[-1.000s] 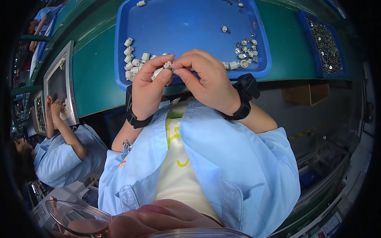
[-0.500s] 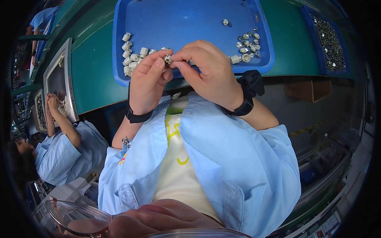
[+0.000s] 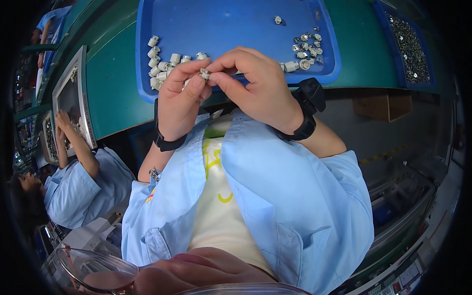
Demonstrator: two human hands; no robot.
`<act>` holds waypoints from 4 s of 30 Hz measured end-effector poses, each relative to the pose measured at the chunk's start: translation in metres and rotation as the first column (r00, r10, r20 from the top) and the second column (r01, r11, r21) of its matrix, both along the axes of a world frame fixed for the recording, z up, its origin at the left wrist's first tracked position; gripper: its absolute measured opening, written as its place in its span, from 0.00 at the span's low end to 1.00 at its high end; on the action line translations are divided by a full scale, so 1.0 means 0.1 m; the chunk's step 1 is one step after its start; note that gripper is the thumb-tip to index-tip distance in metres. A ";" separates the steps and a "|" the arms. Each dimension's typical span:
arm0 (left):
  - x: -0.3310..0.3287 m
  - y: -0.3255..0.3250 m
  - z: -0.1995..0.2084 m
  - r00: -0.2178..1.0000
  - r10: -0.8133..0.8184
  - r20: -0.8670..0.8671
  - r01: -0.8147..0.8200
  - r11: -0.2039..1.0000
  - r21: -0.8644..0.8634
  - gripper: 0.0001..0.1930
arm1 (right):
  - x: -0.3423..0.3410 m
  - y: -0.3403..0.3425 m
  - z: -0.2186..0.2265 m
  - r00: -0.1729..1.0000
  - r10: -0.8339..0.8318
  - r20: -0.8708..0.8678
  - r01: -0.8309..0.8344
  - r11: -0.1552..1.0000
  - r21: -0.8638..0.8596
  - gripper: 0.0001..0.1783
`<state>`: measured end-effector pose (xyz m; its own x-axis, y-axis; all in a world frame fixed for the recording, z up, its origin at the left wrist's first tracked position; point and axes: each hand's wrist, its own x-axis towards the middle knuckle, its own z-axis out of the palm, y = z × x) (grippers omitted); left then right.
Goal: The person picks up a white plastic housing and a metal component from a blue tray, fits the metal component into the housing, and places the assembled unit back into the tray.
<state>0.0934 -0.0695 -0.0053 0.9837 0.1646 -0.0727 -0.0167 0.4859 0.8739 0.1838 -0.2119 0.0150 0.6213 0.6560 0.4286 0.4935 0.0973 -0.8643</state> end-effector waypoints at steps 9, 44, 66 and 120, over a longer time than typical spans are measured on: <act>-0.01 0.04 -0.09 0.995 -0.025 0.101 0.015 0.995 0.101 0.07 | 0.08 -0.03 0.06 0.988 0.103 0.112 -0.089 0.989 -0.117 0.13; -0.05 0.06 0.02 0.996 -0.088 -0.004 0.086 0.956 0.279 0.10 | 0.14 -0.16 0.05 0.993 0.059 0.100 -0.051 0.996 -0.080 0.10; -0.01 -0.01 -0.07 0.977 -0.007 0.211 -0.030 0.985 0.170 0.15 | 0.06 -0.14 0.13 0.961 0.068 0.268 -0.025 0.986 -0.162 0.12; -0.03 0.10 -0.02 0.888 -0.047 0.457 -0.326 0.636 0.699 0.15 | 0.09 -0.14 0.13 0.933 0.200 0.301 -0.160 0.975 -0.152 0.10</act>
<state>0.0906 -0.0595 -0.0070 0.8438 0.1144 0.5243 -0.4557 -0.3632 0.8127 0.1925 -0.2264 0.0284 0.3358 0.8040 0.4907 0.7244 0.1126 -0.6801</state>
